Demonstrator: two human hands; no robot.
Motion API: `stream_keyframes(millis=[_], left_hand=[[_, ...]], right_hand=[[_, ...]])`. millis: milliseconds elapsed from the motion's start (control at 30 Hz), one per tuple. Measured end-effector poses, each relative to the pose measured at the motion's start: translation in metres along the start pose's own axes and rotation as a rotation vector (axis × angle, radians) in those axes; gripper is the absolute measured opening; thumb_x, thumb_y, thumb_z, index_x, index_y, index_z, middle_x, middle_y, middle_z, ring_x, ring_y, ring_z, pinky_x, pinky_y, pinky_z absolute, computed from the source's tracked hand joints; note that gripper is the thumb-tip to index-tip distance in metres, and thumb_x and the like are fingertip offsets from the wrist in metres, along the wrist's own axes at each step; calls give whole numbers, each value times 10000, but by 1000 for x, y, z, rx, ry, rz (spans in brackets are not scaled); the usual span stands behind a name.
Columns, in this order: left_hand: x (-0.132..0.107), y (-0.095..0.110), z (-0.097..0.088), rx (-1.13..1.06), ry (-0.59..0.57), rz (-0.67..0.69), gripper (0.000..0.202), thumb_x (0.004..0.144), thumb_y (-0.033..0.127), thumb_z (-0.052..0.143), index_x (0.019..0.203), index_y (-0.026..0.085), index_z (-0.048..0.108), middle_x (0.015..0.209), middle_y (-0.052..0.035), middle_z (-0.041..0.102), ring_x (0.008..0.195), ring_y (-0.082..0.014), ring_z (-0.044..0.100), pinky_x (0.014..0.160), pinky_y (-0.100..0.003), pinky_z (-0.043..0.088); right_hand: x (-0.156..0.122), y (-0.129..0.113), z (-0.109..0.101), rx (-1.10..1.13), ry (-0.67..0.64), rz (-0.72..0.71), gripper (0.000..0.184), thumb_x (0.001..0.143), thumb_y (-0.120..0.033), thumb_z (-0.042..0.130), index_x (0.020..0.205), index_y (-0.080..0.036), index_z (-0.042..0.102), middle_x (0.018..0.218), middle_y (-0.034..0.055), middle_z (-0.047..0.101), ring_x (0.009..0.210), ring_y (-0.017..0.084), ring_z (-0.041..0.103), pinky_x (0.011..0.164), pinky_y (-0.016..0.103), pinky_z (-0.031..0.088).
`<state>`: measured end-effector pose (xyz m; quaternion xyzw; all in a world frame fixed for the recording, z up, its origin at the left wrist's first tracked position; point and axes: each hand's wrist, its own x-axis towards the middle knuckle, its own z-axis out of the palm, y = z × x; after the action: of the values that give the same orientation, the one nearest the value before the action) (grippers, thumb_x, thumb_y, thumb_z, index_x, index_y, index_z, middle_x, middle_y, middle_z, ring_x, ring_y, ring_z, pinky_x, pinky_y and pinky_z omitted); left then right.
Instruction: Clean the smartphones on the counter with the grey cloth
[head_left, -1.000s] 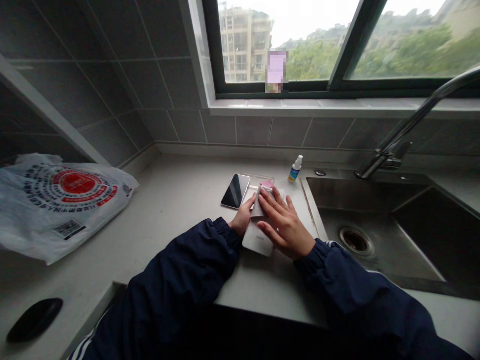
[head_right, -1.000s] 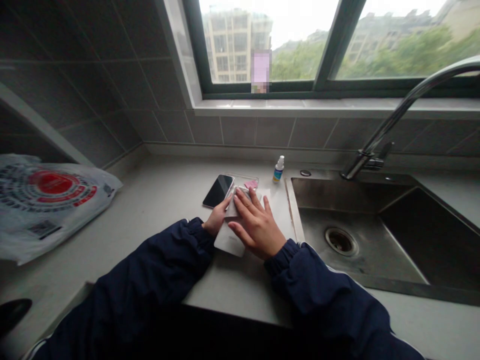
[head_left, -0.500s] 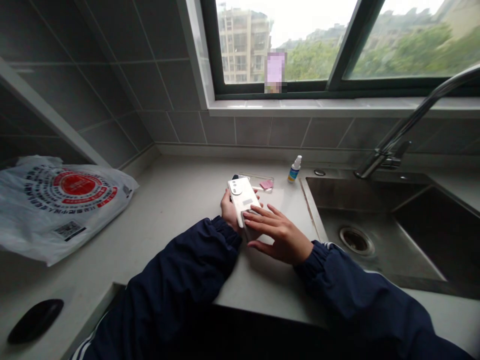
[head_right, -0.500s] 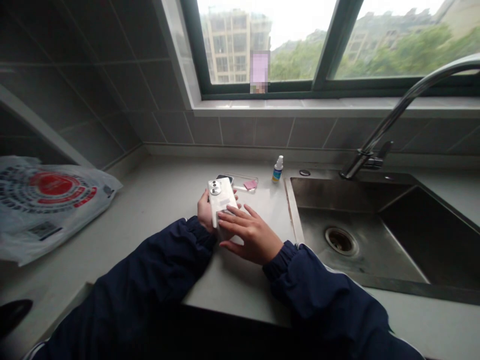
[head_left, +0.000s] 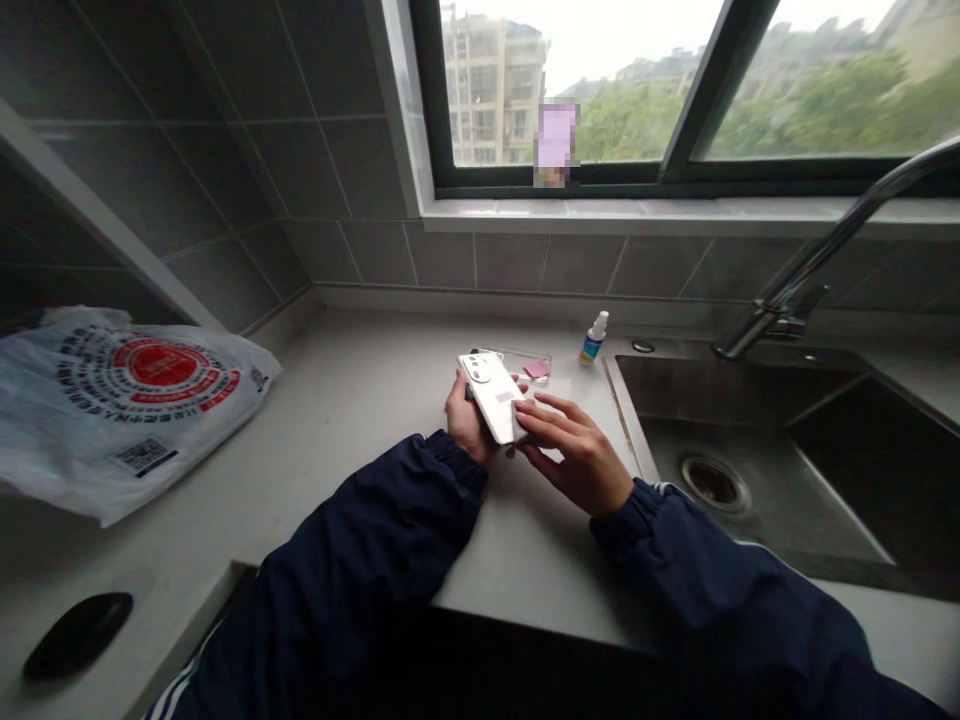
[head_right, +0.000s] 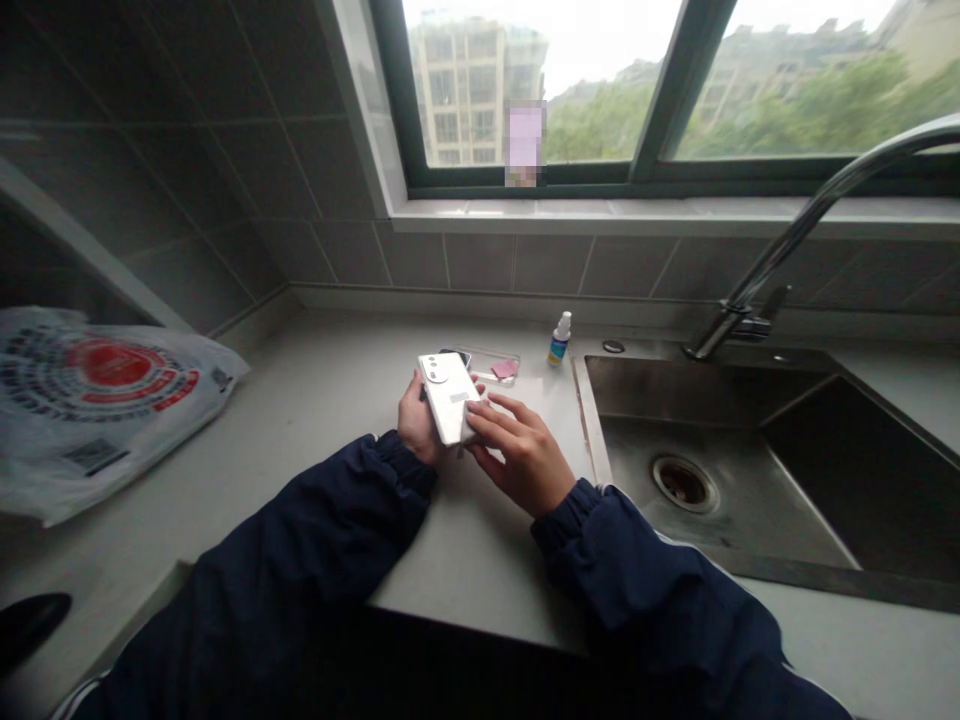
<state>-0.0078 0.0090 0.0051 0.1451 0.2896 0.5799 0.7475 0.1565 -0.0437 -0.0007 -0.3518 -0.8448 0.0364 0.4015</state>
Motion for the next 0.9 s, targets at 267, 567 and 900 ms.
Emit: stream_keyframes(millis=[267,567,900], left_hand=[[3,-1,-8,22,-87,-82,641,932,765,478,975,164,695,887,-123,722,823,-258,707,785,-413,604],[-2,-2,-8,292,-110,-42,407,854,541,775,1037,195,665,1061,-79,703,905,-208,694,786,-361,613],[-10,-1,-3,361,-165,7,500,757,405,831,1160,281,563,1031,-6,649,828,-150,659,683,-256,557]], right_hand=[[-3,2,0,-4,113,70,352,933,-148,615,1254,-209,744,1221,98,797,1091,285,714,975,477,617],[-1,1,0,331,132,615,237,919,-366,686,1069,-199,762,922,68,811,743,225,755,677,332,624],[4,9,3,903,146,1047,560,619,-523,940,998,-153,761,849,67,773,687,200,698,525,272,533]])
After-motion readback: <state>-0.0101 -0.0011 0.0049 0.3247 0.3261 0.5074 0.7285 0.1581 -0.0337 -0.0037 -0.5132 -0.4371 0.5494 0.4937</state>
